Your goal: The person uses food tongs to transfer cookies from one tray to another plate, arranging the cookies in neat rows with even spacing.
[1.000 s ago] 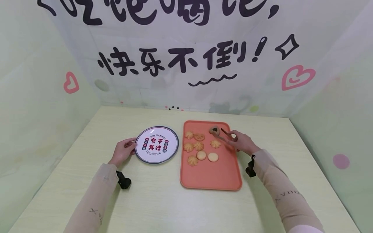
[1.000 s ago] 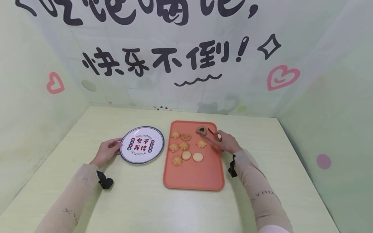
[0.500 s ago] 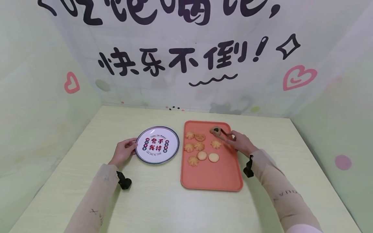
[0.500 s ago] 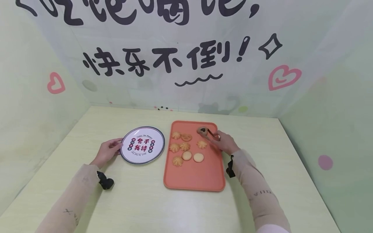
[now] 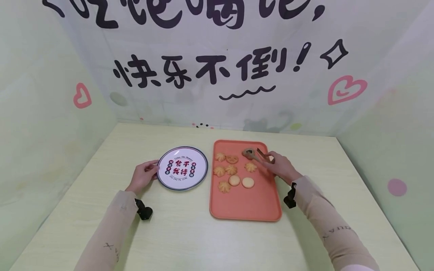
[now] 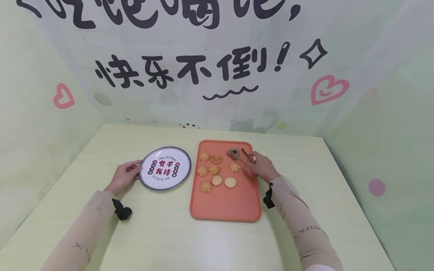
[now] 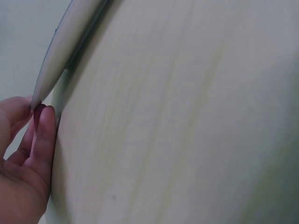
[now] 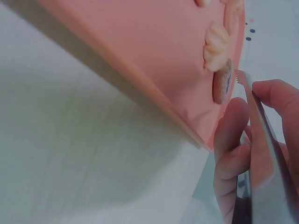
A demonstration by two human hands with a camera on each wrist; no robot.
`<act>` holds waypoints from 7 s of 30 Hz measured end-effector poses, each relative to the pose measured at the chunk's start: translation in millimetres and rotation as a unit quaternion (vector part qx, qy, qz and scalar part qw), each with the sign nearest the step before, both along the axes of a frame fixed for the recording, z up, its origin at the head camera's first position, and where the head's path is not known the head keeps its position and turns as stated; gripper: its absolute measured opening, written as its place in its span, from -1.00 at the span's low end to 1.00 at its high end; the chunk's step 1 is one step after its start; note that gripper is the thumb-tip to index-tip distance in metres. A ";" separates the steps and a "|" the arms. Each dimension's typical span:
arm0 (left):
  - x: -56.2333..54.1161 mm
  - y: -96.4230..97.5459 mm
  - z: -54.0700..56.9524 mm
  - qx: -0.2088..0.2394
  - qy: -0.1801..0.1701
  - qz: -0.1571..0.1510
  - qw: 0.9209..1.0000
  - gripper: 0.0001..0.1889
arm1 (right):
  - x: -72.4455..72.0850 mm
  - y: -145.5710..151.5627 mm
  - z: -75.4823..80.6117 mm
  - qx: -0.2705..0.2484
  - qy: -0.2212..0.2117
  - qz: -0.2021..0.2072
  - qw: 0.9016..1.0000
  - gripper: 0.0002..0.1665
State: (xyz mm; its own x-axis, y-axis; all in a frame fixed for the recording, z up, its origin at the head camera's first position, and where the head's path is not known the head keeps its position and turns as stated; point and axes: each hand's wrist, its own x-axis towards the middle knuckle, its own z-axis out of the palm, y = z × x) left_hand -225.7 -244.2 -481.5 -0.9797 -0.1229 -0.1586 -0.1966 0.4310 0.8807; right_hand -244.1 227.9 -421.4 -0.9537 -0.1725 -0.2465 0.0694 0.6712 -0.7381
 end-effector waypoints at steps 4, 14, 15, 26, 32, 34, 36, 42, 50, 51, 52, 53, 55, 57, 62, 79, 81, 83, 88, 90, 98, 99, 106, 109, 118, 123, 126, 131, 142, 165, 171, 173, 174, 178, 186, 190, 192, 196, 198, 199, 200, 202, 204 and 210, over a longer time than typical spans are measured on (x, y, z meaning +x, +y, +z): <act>-1.0 -1.5 -0.1 0.002 0.001 0.002 1.000 -0.58 | -9.2 1.5 5.0 -0.009 0.008 -0.007 1.000 -0.36; 0.1 3.9 -2.4 0.009 -0.015 0.002 1.000 -0.58 | -24.4 -2.1 3.0 0.032 0.010 0.018 0.999 -0.37; 0.0 4.0 -2.3 0.009 -0.016 0.005 1.000 -0.58 | -24.8 -1.7 3.2 0.038 0.011 0.025 0.999 -0.37; 0.1 2.1 0.7 -0.005 -0.007 0.004 1.000 -0.57 | -27.0 1.0 7.4 0.069 0.011 0.093 0.993 -0.42; 1.5 1.6 1.3 -0.001 -0.006 0.005 1.000 -0.59 | -25.8 -2.3 5.5 0.085 0.020 0.085 0.993 -0.44; 1.4 1.4 0.9 -0.001 -0.006 0.006 1.000 -0.59 | -24.5 -3.7 3.7 0.081 0.020 0.073 0.994 -0.43; 0.8 0.8 -0.1 -0.002 -0.006 0.007 1.000 -0.58 | -22.5 -6.1 1.5 0.062 0.009 0.058 0.996 -0.43; -0.2 -0.2 -0.7 -0.002 -0.003 0.006 1.000 -0.58 | -17.2 -9.7 -5.2 0.025 -0.004 0.023 0.999 -0.37; -0.3 1.9 1.0 -0.002 -0.007 0.006 1.000 -0.58 | -13.9 14.7 -3.8 0.012 0.006 0.056 0.998 -0.28; -0.5 1.8 1.1 -0.002 -0.007 0.006 1.000 -0.58 | -13.3 18.6 -3.8 0.015 0.009 0.062 0.998 -0.28; -0.6 1.5 1.1 -0.002 -0.006 0.006 1.000 -0.58 | -12.7 22.0 -4.0 0.017 0.010 0.061 0.998 -0.29; -0.7 1.4 1.1 -0.002 -0.005 0.006 1.000 -0.58 | -12.1 25.2 -4.1 0.019 0.009 0.061 0.998 -0.31; -0.9 1.2 1.0 -0.003 -0.005 0.004 1.000 -0.58 | -11.0 30.9 -5.4 0.023 0.012 0.064 0.998 -0.34; -1.0 1.1 0.7 -0.002 -0.005 0.004 1.000 -0.58 | -10.0 35.2 -6.7 0.027 0.013 0.067 0.997 -0.37; -1.6 0.6 -0.9 -0.006 -0.005 0.005 1.000 -0.58 | -6.9 40.4 -7.1 0.027 0.011 0.079 0.996 -0.41; 0.3 2.3 -0.1 -0.007 -0.008 0.012 1.000 -0.58 | -2.3 25.2 -4.6 0.030 0.015 0.110 0.993 -0.36; 0.6 2.7 0.6 -0.006 -0.009 0.010 1.000 -0.58 | -1.4 25.0 -2.3 0.036 0.021 0.114 0.993 -0.34; 0.7 3.2 1.4 -0.005 -0.010 0.009 1.000 -0.58 | -1.9 26.0 0.1 0.042 0.025 0.117 0.992 -0.32; 0.9 4.1 3.0 -0.004 -0.009 0.010 1.000 -0.58 | -10.3 28.6 4.5 0.068 0.018 0.118 0.990 -0.33; 1.2 4.3 2.6 -0.001 -0.011 0.011 1.000 -0.58 | -14.8 28.7 5.7 0.071 0.011 0.122 0.990 -0.33; 1.7 4.9 -0.9 0.005 -0.011 0.008 1.000 -0.58 | -22.4 26.6 4.8 0.056 -0.022 0.121 0.991 -0.37; 1.7 4.7 -1.0 0.004 -0.010 0.008 1.000 -0.58 | -22.1 26.5 3.2 0.053 -0.024 0.121 0.991 -0.38; 1.0 2.0 -0.4 -0.003 -0.011 0.008 1.000 -0.57 | -16.3 21.5 -6.2 0.032 -0.010 0.116 0.993 -0.39; 0.9 1.3 -0.3 -0.006 -0.010 0.008 1.000 -0.57 | -15.0 20.7 -7.2 0.039 0.003 0.112 0.993 -0.36; 1.0 0.7 -0.1 0.004 -0.006 0.006 1.000 -0.58 | -21.7 14.7 -11.2 0.063 0.031 0.113 0.991 -0.33; 1.1 1.4 -1.2 0.000 -0.007 0.008 1.000 -0.58 | -24.6 8.9 -9.4 0.069 0.033 0.113 0.991 -0.33; 1.6 1.2 -1.4 0.000 -0.004 0.009 1.000 -0.58 | -26.6 4.9 -6.5 0.061 0.026 0.110 0.992 -0.32; 2.1 0.5 -2.3 -0.008 -0.005 0.009 1.000 -0.58 | -29.3 0.9 -2.2 0.069 0.032 0.122 0.990 -0.32; 1.2 -0.3 -3.7 -0.013 0.000 0.005 1.000 -0.57 | -32.3 1.4 -1.0 0.060 0.058 0.134 0.987 -0.39; 3.0 0.3 -1.3 0.007 0.010 -0.004 1.000 -0.58 | -26.7 -7.2 -2.6 0.055 0.031 0.109 0.992 -0.37; 2.8 0.7 0.7 0.005 0.003 -0.001 1.000 -0.58 | -25.3 -20.7 -0.9 0.062 0.043 0.097 0.992 -0.40; 2.3 0.5 0.3 0.006 0.002 -0.001 1.000 -0.58 | -28.1 -22.5 -5.1 0.064 0.045 0.095 0.992 -0.39; 2.2 0.7 0.2 0.005 0.002 -0.002 1.000 -0.58 | -29.1 -23.1 -6.8 0.063 0.045 0.095 0.992 -0.37; 1.9 0.6 0.0 0.010 0.000 0.002 1.000 -0.59 | -31.5 -25.6 -9.4 0.065 0.044 0.091 0.993 -0.33; 0.4 -0.4 -1.1 0.011 0.004 -0.001 1.000 -0.58 | -33.9 -25.0 -7.6 0.052 0.063 0.107 0.991 -0.41; 0.3 -0.8 -1.5 0.012 0.003 -0.002 1.000 -0.58 | -35.0 -23.7 -8.6 0.051 0.069 0.109 0.990 -0.42; 0.6 -0.7 -1.7 0.013 0.006 -0.002 1.000 -0.58 | -35.2 -23.3 -9.5 0.044 0.066 0.106 0.991 -0.43; 1.6 -0.8 -1.9 0.018 0.011 0.000 1.000 -0.57 | -34.1 -22.3 -11.3 0.021 0.051 0.099 0.994 -0.44; 1.6 -1.0 -2.2 0.020 0.010 0.001 1.000 -0.58 | -33.0 -21.7 -12.0 0.014 0.047 0.094 0.994 -0.44; 1.6 -0.9 -2.3 0.021 0.008 0.001 1.000 -0.58 | -32.5 -21.4 -12.4 0.013 0.049 0.094 0.994 -0.44; 1.5 -0.8 -2.4 0.020 0.007 0.002 1.000 -0.59 | -32.3 -20.9 -12.7 0.013 0.054 0.096 0.994 -0.44; 1.5 -0.5 -2.4 0.019 0.003 0.002 1.000 -0.59 | -31.3 -20.6 -13.2 0.008 0.056 0.093 0.994 -0.46; 1.6 0.0 -1.7 0.018 0.001 0.005 1.000 -0.59 | -30.2 -20.6 -13.1 -0.001 0.054 0.085 0.995 -0.46; 0.9 -0.3 -1.3 0.014 -0.003 0.008 1.000 -0.58 | -25.0 -20.6 -10.2 -0.035 0.042 0.066 0.996 -0.41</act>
